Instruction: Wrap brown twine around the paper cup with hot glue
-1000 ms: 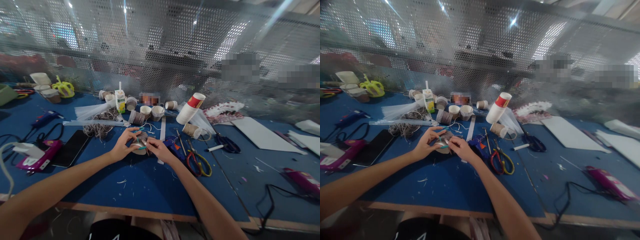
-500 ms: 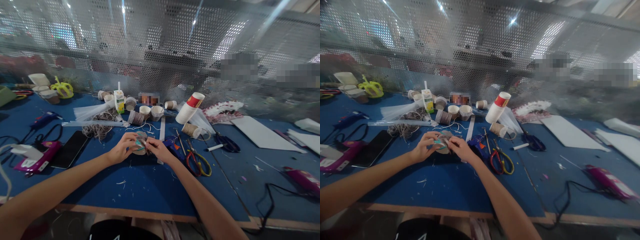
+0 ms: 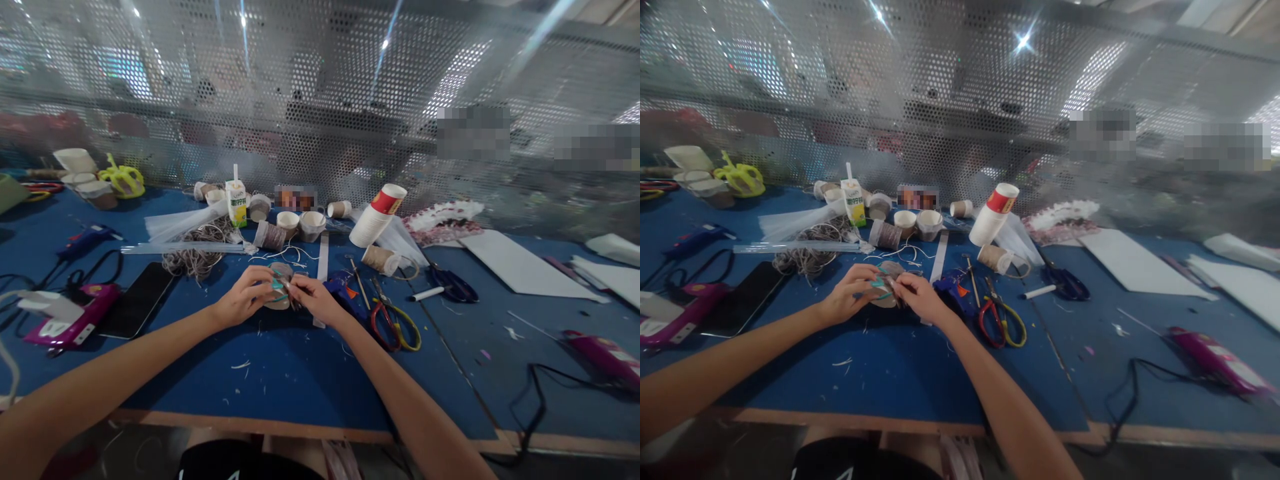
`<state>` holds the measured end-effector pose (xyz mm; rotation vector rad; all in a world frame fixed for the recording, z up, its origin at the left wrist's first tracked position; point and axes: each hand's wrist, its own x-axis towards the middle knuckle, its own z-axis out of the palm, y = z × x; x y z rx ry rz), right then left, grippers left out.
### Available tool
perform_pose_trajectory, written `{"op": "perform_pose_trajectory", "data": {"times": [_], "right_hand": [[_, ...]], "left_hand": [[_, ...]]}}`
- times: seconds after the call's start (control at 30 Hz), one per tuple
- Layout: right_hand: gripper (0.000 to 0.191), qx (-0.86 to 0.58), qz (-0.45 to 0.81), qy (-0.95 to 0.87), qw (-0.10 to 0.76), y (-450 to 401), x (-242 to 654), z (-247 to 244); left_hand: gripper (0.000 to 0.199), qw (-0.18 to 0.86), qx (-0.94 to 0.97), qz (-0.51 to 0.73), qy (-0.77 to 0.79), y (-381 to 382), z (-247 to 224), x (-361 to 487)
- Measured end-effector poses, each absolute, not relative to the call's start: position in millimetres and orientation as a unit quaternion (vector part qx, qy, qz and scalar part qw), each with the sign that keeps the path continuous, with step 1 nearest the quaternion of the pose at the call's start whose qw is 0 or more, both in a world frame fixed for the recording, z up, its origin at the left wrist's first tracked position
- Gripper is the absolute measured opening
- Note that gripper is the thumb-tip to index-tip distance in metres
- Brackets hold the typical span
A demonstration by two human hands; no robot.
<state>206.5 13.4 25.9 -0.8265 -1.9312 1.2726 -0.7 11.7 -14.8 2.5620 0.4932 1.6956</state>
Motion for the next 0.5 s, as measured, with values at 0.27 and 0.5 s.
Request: {"op": "perform_pose_trajectory", "data": {"times": [0.27, 0.5], "right_hand": [[0.044, -0.326, 0.482, -0.743, 0.329, 12.7, 207.3, 26.8], [0.046, -0.329, 0.460, -0.758, 0.324, 12.7, 207.0, 29.8]], "left_hand": [[0.029, 0.002, 0.819, 0.555, 0.144, 9.8, -9.0, 1.3], [0.025, -0.018, 0.823, 0.546, 0.155, 11.3, -8.4, 1.2]]}}
